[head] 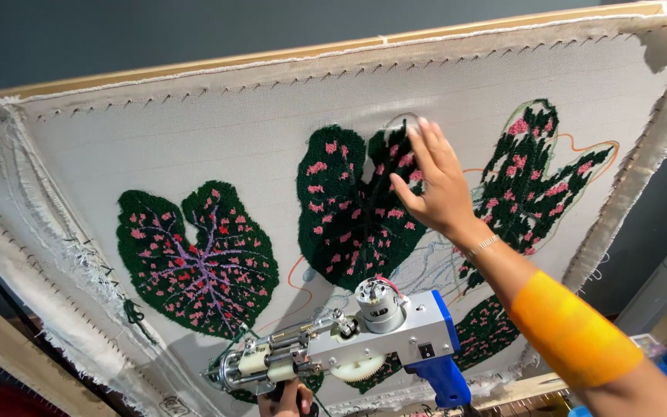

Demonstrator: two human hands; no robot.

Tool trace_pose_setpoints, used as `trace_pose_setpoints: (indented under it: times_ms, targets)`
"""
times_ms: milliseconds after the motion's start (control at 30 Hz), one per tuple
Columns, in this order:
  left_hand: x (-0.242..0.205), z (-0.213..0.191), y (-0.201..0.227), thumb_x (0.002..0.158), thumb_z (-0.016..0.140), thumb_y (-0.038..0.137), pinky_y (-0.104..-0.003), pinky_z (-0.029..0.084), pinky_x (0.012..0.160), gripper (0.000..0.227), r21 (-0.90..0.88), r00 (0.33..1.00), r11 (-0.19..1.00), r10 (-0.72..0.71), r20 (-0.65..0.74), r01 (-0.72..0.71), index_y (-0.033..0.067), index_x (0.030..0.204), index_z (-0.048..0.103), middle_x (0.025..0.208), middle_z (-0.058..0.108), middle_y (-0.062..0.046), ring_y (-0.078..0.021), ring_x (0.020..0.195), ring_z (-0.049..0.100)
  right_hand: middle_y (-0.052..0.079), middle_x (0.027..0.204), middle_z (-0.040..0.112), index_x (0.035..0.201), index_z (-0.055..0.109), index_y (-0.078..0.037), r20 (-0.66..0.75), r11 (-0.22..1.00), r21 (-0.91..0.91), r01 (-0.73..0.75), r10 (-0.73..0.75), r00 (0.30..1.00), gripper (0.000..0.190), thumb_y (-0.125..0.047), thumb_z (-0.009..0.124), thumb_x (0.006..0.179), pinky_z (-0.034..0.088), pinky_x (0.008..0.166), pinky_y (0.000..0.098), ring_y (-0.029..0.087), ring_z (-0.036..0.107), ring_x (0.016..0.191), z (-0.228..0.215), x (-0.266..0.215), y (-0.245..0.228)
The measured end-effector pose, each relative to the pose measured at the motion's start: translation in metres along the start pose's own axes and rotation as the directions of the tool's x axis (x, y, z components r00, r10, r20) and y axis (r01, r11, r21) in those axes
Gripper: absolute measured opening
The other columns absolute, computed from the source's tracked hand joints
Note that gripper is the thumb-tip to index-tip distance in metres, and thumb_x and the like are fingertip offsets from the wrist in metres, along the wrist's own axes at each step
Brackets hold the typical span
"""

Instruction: Use a rug tufting gun to create a patterned rug with leaf designs.

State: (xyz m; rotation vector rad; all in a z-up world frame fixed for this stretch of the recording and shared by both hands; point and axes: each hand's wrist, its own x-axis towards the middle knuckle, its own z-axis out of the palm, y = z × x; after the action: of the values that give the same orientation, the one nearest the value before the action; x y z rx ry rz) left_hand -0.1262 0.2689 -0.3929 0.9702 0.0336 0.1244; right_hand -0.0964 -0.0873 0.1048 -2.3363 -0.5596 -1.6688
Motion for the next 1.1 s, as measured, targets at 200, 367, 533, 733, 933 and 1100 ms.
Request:
trace_pose_setpoints:
  times_ms: [200,367,533,733,933,1100]
  targets:
    - [-0.025,0.130,0.110,0.089,0.069,0.007,-0.036,0.034,0.035,0.022,0.096,0.997,0.995,-0.005,-0.076,0.012,-0.0051,0.108,0.068,0.049,0.052,-0.011,-0.0216,0.035,0.045,0.017,0.133,0.071,0.139,0.061,0.001,0.662,0.347,0.559,-0.753,0.361,0.657,0.058,-0.042,0.052,0.101,0.048,0.111,0.0416,0.028,0.065,0.126,-0.038,-0.087,0.013]
    - [-0.022,0.152,0.093,0.093,0.070,0.012,-0.033,0.035,0.037,0.015,0.043,0.997,0.997,0.061,0.049,-0.063,-0.0004,0.094,0.062,0.054,0.054,-0.007,-0.0174,0.038,0.048,0.017,0.134,0.069,0.144,0.054,0.000,0.863,-0.335,0.505,-0.796,0.231,0.450,0.087,-0.068,0.038,0.093,0.044,0.105,0.0428,0.027,0.064,0.121,-0.090,-0.228,0.026]
    - [-0.050,0.208,0.113,0.095,0.072,0.013,-0.030,0.036,0.039,0.013,0.086,0.986,0.991,0.094,0.141,-0.107,0.0047,0.092,0.063,0.059,0.058,-0.006,-0.0132,0.041,0.048,0.017,0.129,0.070,0.148,0.048,-0.007,0.888,-0.316,0.455,-0.833,0.231,0.398,0.093,-0.064,0.058,0.076,0.055,0.084,0.0438,0.030,0.071,0.105,-0.134,-0.283,0.016]
    - [-0.087,0.255,0.126,0.092,0.069,0.009,-0.026,0.039,0.042,0.015,0.168,0.962,0.986,-0.056,0.267,0.011,0.0154,0.105,0.066,0.069,0.066,0.002,-0.0078,0.047,0.052,0.022,0.095,0.070,0.131,0.055,0.001,0.841,-0.351,0.294,-0.889,0.537,0.066,0.075,-0.038,0.079,0.072,0.058,0.061,0.0489,0.031,0.071,0.077,-0.159,-0.366,0.021]
    - [-0.108,0.282,0.109,0.093,0.075,0.011,-0.024,0.042,0.047,0.009,0.285,0.896,0.942,0.034,0.442,-0.177,0.0039,0.098,0.073,0.071,0.067,0.003,-0.0056,0.052,0.054,0.018,0.074,0.060,0.127,0.055,0.006,0.796,-0.390,0.529,-0.754,0.536,0.282,0.065,-0.033,0.077,0.080,0.045,0.054,0.0391,0.025,0.057,0.062,-0.200,-0.395,0.002]
    - [-0.139,0.313,0.147,0.094,0.070,0.015,-0.024,0.041,0.044,0.015,0.522,0.810,0.852,-0.338,0.478,0.048,0.0075,0.103,0.080,0.068,0.065,-0.003,-0.0063,0.049,0.053,0.019,0.083,0.063,0.131,0.052,0.006,0.642,-0.338,0.684,-0.647,0.701,0.312,0.065,-0.032,0.072,0.082,0.041,0.048,0.0380,0.024,0.053,0.056,-0.227,-0.398,-0.023]
